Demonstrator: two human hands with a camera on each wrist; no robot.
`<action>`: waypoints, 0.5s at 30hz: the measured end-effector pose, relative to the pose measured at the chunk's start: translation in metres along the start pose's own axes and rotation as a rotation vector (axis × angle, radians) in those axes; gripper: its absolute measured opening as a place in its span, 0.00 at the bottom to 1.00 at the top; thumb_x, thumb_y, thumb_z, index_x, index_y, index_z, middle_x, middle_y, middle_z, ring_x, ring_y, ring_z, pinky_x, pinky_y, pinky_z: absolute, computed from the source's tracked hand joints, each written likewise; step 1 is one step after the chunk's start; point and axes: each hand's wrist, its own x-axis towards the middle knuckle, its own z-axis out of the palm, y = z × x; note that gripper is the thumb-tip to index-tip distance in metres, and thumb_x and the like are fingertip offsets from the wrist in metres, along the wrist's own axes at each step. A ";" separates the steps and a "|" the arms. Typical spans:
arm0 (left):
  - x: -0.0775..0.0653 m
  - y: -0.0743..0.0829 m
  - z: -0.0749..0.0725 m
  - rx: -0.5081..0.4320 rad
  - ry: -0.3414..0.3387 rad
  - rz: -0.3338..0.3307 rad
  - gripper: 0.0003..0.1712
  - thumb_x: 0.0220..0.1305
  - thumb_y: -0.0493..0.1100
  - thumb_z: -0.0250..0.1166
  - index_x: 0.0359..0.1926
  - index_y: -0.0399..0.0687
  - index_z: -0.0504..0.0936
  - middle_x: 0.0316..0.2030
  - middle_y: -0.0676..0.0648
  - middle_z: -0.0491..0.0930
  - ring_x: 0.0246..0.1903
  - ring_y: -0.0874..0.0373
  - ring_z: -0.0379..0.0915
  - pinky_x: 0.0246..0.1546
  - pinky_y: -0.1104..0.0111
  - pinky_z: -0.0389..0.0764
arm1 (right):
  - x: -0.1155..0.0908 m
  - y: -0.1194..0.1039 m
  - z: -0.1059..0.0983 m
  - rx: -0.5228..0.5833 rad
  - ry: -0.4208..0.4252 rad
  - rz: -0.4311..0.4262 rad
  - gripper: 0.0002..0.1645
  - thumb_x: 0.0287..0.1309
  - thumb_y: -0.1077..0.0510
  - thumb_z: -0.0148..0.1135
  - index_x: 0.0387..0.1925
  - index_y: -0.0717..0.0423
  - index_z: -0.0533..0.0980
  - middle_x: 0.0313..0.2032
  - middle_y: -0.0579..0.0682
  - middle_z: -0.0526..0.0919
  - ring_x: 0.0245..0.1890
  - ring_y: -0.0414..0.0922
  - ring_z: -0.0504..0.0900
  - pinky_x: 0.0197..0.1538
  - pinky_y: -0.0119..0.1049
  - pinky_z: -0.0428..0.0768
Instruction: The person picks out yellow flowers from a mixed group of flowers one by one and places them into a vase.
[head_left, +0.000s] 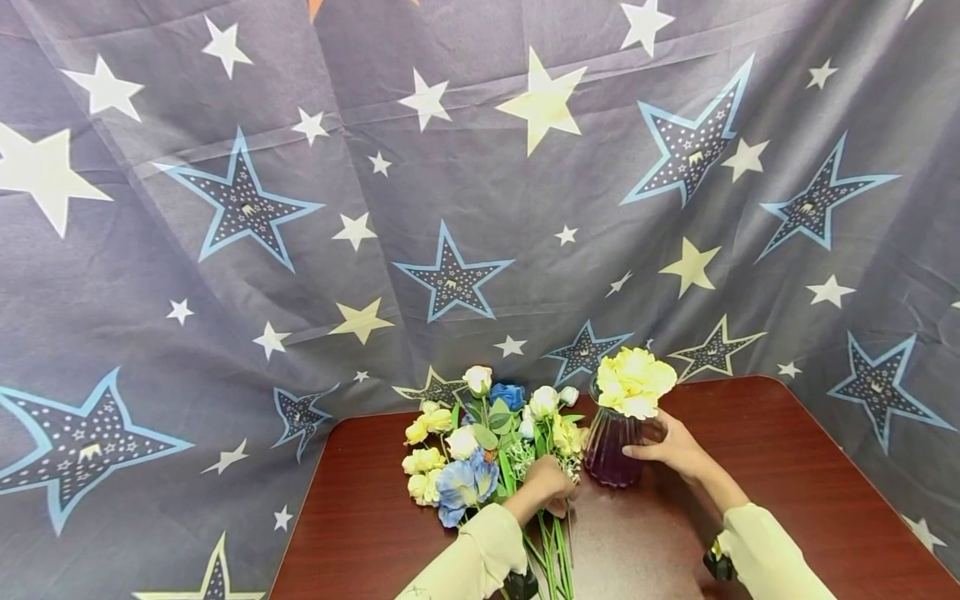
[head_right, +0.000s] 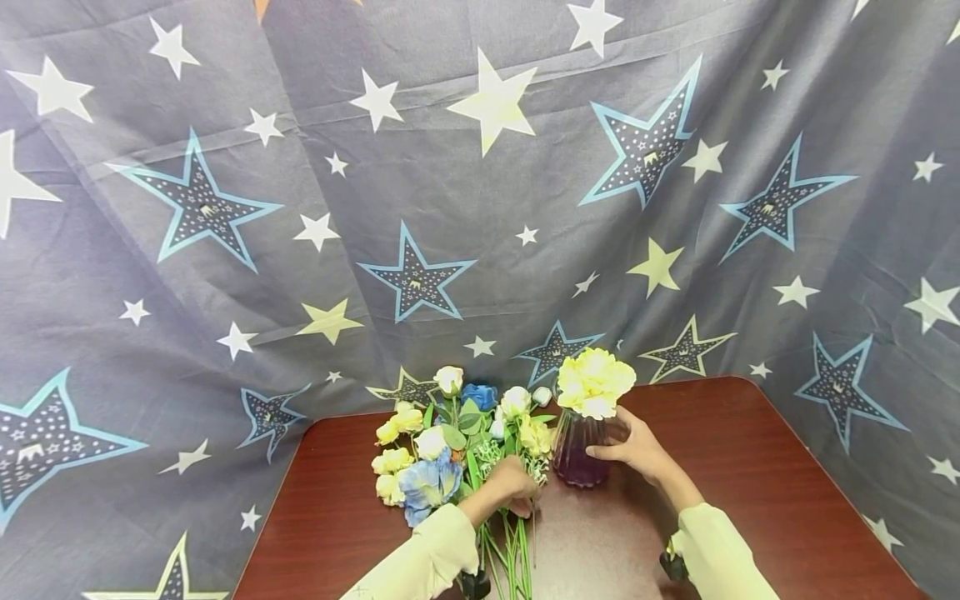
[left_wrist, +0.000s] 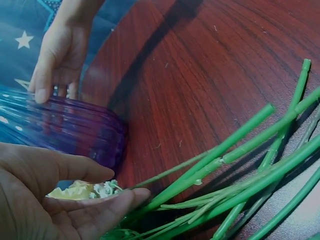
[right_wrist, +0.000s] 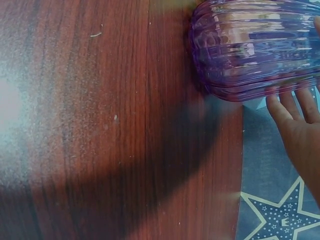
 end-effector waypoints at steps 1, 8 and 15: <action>0.000 0.000 0.001 0.000 0.009 -0.001 0.11 0.49 0.28 0.74 0.31 0.33 0.79 0.14 0.39 0.81 0.16 0.46 0.85 0.19 0.63 0.87 | 0.000 0.000 0.000 0.002 0.000 -0.001 0.49 0.51 0.69 0.76 0.70 0.72 0.61 0.63 0.73 0.73 0.51 0.30 0.82 0.55 0.27 0.82; -0.004 0.000 0.008 0.036 0.044 0.029 0.14 0.42 0.24 0.75 0.22 0.35 0.75 0.11 0.39 0.81 0.14 0.46 0.84 0.16 0.63 0.85 | 0.001 0.001 0.000 0.007 0.002 -0.005 0.48 0.50 0.69 0.76 0.70 0.73 0.61 0.61 0.68 0.76 0.51 0.31 0.83 0.55 0.27 0.83; -0.008 0.001 0.015 0.116 0.058 0.025 0.18 0.40 0.24 0.77 0.12 0.36 0.74 0.08 0.43 0.79 0.15 0.49 0.84 0.15 0.67 0.83 | 0.002 0.003 0.000 0.005 0.002 -0.014 0.48 0.50 0.70 0.76 0.70 0.73 0.61 0.59 0.60 0.79 0.51 0.31 0.83 0.54 0.27 0.83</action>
